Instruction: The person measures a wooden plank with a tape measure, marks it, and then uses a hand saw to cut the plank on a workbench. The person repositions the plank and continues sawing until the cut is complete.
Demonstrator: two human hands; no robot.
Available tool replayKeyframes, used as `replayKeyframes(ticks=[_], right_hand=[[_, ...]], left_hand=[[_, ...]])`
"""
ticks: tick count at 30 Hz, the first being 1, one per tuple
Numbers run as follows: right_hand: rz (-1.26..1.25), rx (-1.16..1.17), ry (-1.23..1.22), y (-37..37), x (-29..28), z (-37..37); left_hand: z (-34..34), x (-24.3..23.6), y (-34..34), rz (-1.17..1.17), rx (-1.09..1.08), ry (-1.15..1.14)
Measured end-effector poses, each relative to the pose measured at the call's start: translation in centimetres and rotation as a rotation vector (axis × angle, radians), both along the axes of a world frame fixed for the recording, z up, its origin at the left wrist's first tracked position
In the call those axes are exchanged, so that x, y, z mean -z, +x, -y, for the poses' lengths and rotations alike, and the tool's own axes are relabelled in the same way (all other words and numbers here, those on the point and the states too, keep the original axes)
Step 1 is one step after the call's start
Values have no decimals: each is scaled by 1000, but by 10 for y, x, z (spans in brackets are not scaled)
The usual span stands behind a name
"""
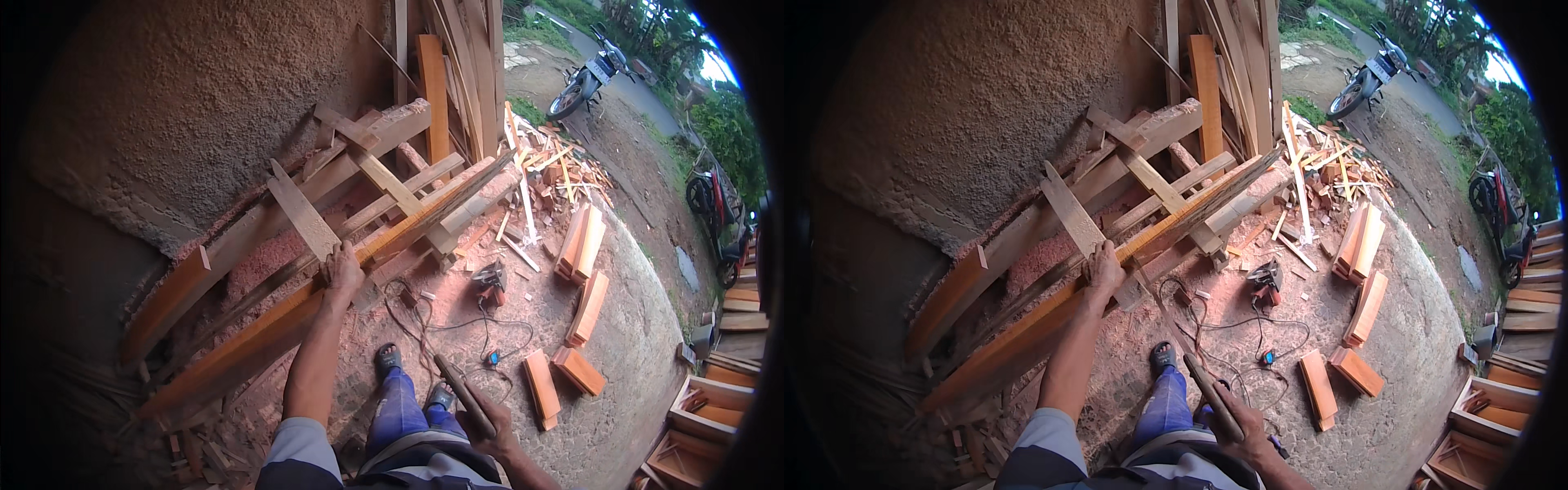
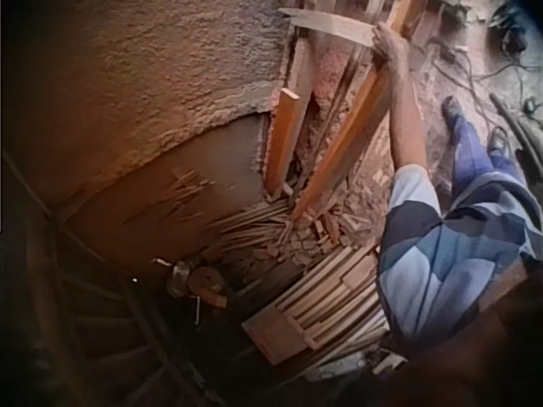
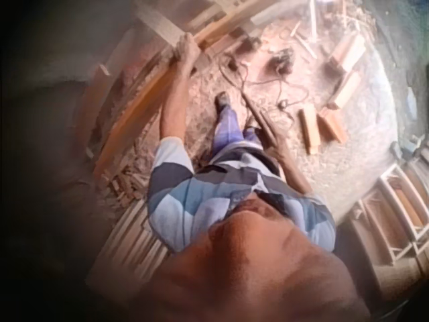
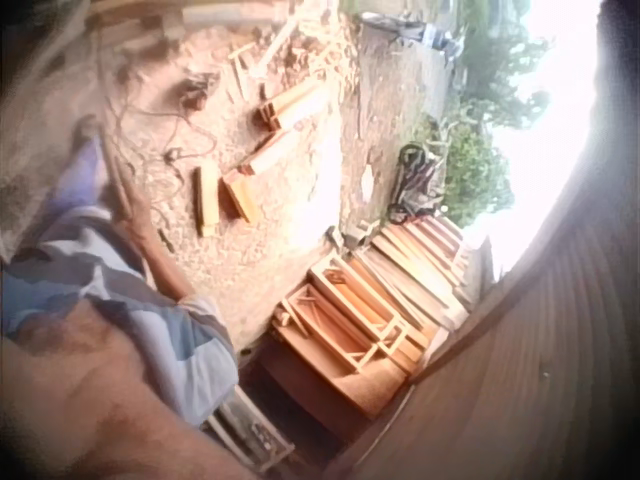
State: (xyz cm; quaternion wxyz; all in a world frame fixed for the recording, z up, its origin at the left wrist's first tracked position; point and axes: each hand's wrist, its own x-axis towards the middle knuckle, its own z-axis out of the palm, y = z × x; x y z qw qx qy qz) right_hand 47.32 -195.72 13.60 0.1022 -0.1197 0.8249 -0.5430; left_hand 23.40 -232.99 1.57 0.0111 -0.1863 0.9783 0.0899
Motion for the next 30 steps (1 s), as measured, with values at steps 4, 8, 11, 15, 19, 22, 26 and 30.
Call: replayKeyframes(ticks=[4,8,11,15,19,22,26,30], right_hand=[[-2,-5,42,-7,-7,6],[-115,20,-19,-65,19,53],[-146,-11,-9,-132,56,118],[-320,-40,-18,-184,96,162],[-4,-57,-64,-87,64,70],[-73,-13,162,-11,19,3],[-132,-20,48,-78,36,65],[-211,-139,-66,-202,105,171]], left_hand=[[7,12,-6,10,2,105],[3,7,-3,-116,9,85],[3,2,-6,-128,-34,283],[6,2,-10,-29,33,14],[19,3,-26,81,3,52],[38,-3,-43,116,74,149],[31,5,-35,3,67,115],[16,24,-18,-113,-1,-1]])
